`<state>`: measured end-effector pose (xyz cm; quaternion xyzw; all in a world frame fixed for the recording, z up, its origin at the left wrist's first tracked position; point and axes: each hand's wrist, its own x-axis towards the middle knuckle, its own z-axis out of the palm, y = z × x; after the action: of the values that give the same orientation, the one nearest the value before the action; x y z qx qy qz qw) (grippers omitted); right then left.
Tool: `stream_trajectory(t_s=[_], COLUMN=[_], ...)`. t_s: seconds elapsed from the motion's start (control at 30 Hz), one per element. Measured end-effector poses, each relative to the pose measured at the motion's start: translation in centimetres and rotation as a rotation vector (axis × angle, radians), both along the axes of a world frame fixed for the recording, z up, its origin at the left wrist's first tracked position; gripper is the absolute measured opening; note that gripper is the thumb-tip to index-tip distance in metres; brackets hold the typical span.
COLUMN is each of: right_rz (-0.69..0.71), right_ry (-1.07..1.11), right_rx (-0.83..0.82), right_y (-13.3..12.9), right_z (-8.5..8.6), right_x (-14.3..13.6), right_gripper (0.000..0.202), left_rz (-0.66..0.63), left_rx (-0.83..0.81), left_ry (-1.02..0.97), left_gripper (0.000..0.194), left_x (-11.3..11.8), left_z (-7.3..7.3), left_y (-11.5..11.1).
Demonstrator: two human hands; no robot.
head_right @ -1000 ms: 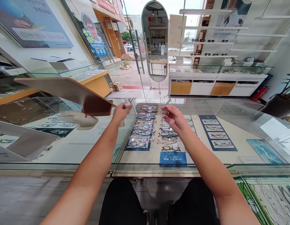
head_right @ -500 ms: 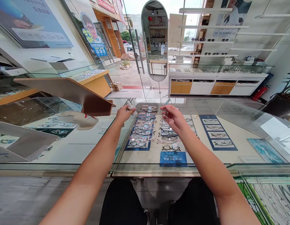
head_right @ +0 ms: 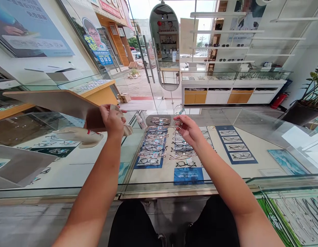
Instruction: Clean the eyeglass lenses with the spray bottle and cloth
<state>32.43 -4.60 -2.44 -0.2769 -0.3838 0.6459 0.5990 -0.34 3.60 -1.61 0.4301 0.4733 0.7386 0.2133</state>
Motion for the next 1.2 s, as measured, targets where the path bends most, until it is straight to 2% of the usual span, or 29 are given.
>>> stream_trajectory(t_s=[0.1,0.2,0.33,0.4,0.5,0.8,0.93,1.1,1.2], right_rz=[-0.003,0.003,0.013,0.02,0.039,0.078,0.107,0.124,0.107], right_ry=[0.015,-0.009,-0.014,0.015,0.049,-0.001,-0.002,0.004,0.013], right_rx=[0.006,0.024,0.032,0.022,0.017,0.051,0.06,0.056,0.062], right_y=[-0.2,-0.4,-0.7,-0.9,-1.3,-2.2,-2.4,-2.4,-2.3], right_z=[0.2,0.4,0.6,0.8,1.0,1.6,1.5,1.3,1.4], right_x=[-0.1,-0.1,-0.3,-0.4,-0.6,-1.0,-1.4,-2.0,-1.9], right_gripper=[0.043,0.04,0.039,0.041,0.041,0.039,0.04,0.04,0.039], left_rz=[-0.314,-0.637,-0.816,-0.86,-0.845,-0.856,-0.908,-1.075,-1.12], left_rx=[-0.034,-0.135,-0.282,-0.318,-0.375,-0.398,-0.392,-0.495,-0.592], left_ry=[-0.15,-0.19,-0.223,-0.267,-0.337,-0.471,-0.505,-0.548,-0.575], left_gripper=[0.034,0.034,0.049,0.06,0.069,0.072,0.065,0.03,0.034], left_x=[3.9,7.0,9.0,9.6,10.5,12.2,12.4,12.5,12.6], left_z=[1.2,1.5,0.7,0.2,-0.4,-1.2,-1.8,-2.2,-2.4], left_y=[-2.6,-5.2,-6.9,-7.1,-7.2,-8.0,-7.8,-7.4,-7.3])
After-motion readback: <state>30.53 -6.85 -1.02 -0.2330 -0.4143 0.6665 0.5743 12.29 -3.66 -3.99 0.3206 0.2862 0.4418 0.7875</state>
